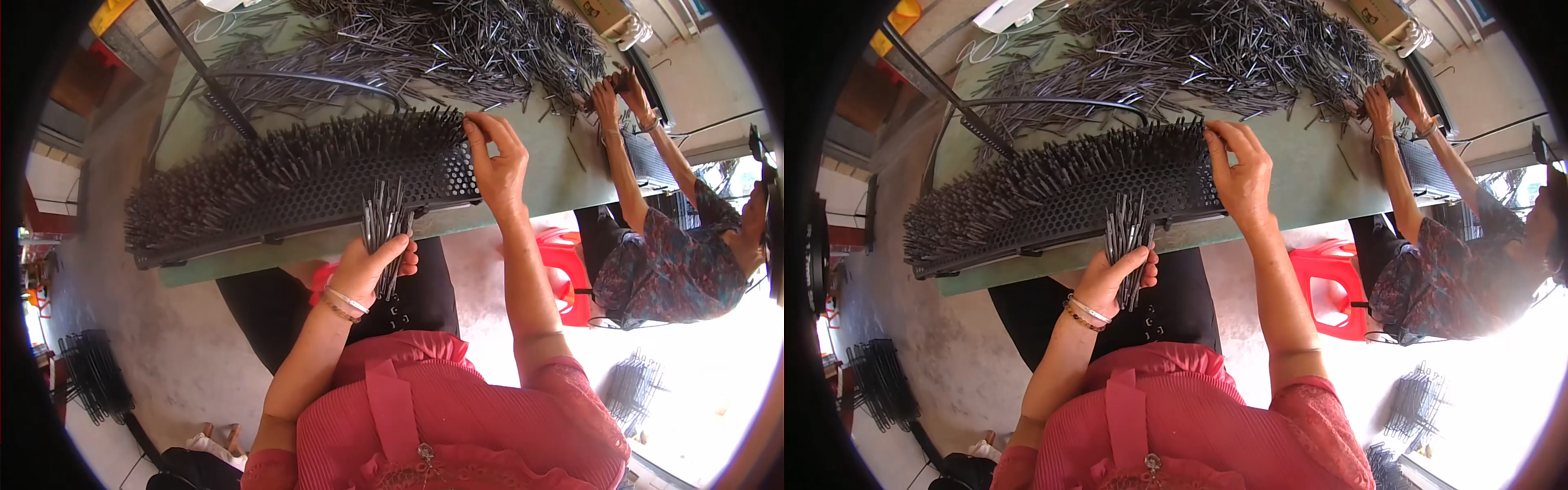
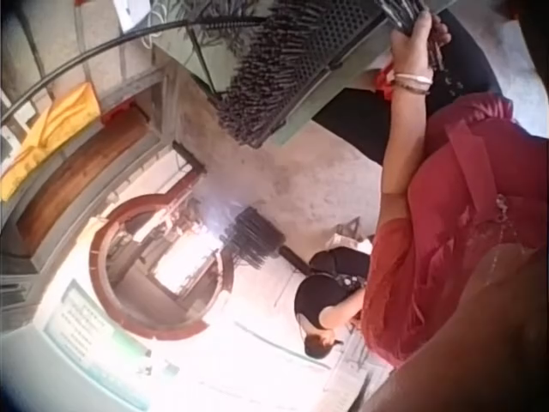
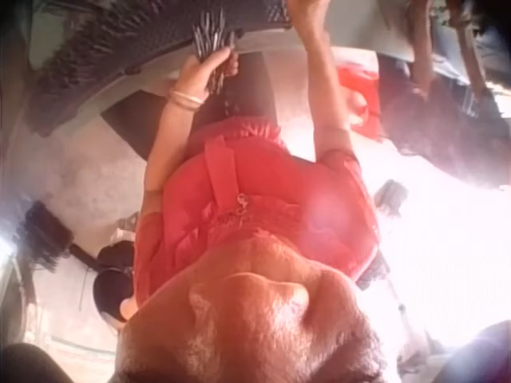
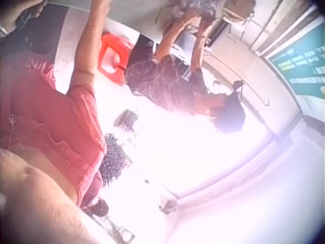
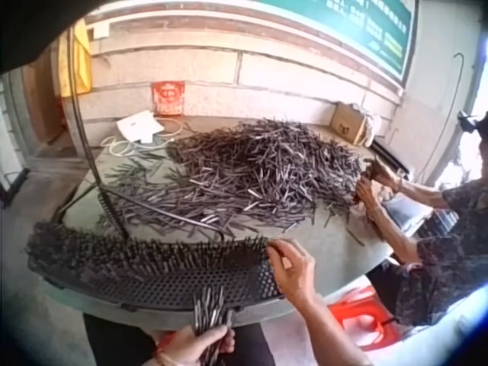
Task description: Manually inserting thin metal wires into a perforated plastic grid base to assemble industrial brushes or filters.
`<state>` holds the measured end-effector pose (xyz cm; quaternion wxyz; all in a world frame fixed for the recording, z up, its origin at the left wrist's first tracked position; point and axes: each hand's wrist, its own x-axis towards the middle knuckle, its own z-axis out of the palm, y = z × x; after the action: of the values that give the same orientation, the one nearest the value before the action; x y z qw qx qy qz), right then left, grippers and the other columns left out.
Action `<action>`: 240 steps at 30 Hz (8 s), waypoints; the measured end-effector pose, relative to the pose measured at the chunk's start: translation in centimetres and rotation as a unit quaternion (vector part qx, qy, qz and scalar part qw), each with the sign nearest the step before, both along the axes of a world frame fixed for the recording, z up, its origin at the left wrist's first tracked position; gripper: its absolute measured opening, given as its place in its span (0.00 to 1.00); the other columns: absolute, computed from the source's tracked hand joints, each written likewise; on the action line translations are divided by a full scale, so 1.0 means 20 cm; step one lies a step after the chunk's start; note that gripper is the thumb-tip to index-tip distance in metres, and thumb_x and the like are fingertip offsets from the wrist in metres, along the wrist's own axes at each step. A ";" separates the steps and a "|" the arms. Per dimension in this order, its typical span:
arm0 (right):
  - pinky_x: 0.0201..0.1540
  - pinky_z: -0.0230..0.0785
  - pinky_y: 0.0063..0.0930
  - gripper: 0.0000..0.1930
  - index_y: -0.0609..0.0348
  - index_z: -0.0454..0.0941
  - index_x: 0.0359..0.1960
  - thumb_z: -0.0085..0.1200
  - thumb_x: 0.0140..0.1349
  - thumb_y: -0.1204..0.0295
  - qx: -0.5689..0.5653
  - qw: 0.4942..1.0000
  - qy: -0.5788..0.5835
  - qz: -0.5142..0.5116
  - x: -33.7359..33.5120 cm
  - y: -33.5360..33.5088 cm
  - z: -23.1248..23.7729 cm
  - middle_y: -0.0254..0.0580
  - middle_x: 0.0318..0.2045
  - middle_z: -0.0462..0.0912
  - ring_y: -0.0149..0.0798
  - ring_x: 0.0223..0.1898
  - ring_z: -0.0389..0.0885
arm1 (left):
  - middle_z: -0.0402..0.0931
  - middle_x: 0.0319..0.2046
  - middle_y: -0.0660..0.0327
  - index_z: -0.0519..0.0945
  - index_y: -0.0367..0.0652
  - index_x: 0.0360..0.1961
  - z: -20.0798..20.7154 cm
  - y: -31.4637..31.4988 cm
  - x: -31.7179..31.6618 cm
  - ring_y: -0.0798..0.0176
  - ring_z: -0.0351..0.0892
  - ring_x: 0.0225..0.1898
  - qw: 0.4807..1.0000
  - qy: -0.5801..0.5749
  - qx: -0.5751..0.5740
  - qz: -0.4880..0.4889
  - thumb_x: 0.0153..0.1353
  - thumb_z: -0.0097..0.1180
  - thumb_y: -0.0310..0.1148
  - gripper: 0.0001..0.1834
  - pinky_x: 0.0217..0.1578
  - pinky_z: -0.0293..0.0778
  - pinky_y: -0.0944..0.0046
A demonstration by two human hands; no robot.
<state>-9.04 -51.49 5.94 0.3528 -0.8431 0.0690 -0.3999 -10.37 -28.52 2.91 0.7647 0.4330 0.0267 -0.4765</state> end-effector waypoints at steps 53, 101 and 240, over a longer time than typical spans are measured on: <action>0.37 0.69 0.19 0.07 0.67 0.76 0.38 0.53 0.62 0.75 0.410 0.895 0.073 0.162 -0.24 0.24 0.05 0.40 0.33 0.81 0.26 0.33 0.76 | 0.74 0.26 0.61 0.76 0.36 0.33 0.01 0.04 -0.02 0.72 0.71 0.24 0.998 -0.047 -0.019 -0.030 0.61 0.54 0.33 0.09 0.19 0.68 0.72; 0.33 0.71 0.24 0.12 0.61 0.77 0.39 0.62 0.52 0.76 -0.013 0.999 0.035 -0.025 -0.02 -0.04 -0.06 0.42 0.28 0.82 0.32 0.27 0.79 | 0.78 0.39 0.55 0.75 0.34 0.44 0.02 0.02 -0.01 0.62 0.78 0.39 1.000 -0.007 -0.005 -0.005 0.59 0.54 0.29 0.13 0.37 0.77 0.62; 0.36 0.72 0.32 0.07 0.64 0.79 0.32 0.60 0.51 0.78 -0.087 0.980 0.045 0.173 0.21 0.53 0.05 0.45 0.30 0.81 0.46 0.33 0.79 | 0.79 0.35 0.54 0.76 0.34 0.40 0.00 0.21 0.01 0.64 0.79 0.33 0.997 0.009 -0.028 0.069 0.62 0.52 0.33 0.11 0.30 0.77 0.66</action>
<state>-4.82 -40.97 6.87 0.3384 -0.8870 -0.0973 -0.2989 -10.24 -24.34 2.84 0.8072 0.4042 0.0500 -0.4272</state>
